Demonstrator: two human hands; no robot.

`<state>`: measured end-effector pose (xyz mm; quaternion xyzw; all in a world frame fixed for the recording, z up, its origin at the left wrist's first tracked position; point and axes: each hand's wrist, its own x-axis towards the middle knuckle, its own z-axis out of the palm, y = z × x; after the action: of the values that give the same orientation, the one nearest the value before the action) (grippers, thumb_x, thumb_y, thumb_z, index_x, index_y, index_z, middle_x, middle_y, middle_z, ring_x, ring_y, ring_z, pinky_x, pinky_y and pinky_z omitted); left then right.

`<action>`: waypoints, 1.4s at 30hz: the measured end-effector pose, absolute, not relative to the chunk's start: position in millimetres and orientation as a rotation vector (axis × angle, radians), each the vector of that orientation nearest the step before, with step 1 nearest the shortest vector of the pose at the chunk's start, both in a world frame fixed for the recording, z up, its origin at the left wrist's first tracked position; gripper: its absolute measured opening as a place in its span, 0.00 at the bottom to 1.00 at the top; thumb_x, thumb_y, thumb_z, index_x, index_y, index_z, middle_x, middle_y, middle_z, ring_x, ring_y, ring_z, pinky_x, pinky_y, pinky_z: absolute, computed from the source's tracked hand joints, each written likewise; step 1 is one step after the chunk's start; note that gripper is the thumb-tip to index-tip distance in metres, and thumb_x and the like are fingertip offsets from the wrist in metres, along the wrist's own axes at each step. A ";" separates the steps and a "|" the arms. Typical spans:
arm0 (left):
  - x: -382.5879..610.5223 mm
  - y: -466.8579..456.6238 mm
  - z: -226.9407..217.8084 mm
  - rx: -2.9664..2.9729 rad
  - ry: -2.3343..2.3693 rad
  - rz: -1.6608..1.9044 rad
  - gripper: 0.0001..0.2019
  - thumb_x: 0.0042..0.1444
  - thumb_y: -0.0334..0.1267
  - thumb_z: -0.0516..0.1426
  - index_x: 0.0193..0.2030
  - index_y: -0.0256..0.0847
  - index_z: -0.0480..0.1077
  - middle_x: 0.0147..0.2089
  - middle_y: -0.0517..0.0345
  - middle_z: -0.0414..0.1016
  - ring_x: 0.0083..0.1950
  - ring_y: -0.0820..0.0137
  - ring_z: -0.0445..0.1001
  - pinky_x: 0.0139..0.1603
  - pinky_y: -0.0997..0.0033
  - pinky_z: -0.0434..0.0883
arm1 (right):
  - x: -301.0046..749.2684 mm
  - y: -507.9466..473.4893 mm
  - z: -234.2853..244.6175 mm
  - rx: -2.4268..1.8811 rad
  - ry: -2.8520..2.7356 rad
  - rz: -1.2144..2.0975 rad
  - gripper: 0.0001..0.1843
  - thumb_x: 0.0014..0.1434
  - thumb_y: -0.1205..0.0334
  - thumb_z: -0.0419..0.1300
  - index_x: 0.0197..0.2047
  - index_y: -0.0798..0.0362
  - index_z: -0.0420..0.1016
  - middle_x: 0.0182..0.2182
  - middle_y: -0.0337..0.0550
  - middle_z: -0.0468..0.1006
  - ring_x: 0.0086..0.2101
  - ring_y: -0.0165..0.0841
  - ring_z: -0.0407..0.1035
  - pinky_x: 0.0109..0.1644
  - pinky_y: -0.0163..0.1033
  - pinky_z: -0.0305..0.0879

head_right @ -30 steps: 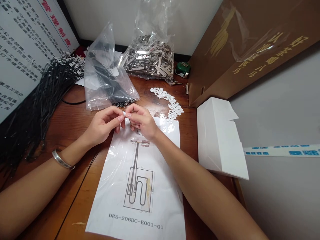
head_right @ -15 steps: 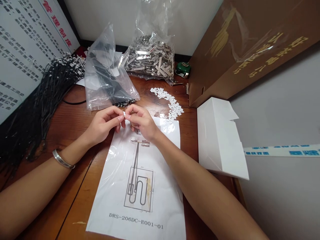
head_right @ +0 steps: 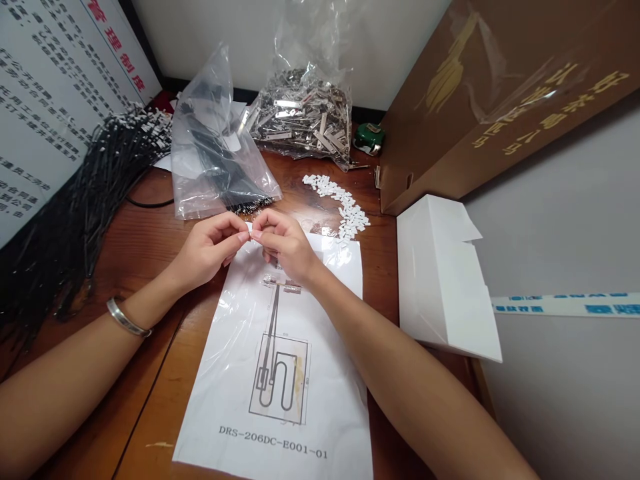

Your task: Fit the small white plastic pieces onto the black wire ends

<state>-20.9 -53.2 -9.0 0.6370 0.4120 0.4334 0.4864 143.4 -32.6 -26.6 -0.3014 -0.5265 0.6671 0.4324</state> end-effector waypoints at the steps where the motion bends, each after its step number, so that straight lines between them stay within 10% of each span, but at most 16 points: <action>1: -20.8 -53.4 -9.0 1.565 1.016 1.054 0.11 0.56 0.44 0.60 0.29 0.40 0.68 0.23 0.64 0.64 0.24 0.75 0.59 0.26 0.72 0.57 | 143.3 -32.9 -26.7 -0.756 -1.317 1.652 0.14 0.52 0.55 0.66 0.27 0.51 0.65 0.13 0.26 0.57 0.14 0.21 0.50 0.18 0.31 0.51; 42: -24.5 -49.0 -8.2 1.488 0.949 1.033 0.09 0.51 0.40 0.61 0.27 0.38 0.69 0.21 0.64 0.65 0.21 0.77 0.61 0.23 0.74 0.60 | 139.5 -37.6 -25.8 -0.835 -1.351 1.558 0.12 0.51 0.54 0.63 0.25 0.52 0.69 0.12 0.25 0.54 0.14 0.22 0.48 0.18 0.32 0.57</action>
<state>-24.5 -49.0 -8.2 0.6208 0.3962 0.4313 0.5212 139.5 -37.6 -25.8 -0.3365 -0.5445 0.6281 0.4424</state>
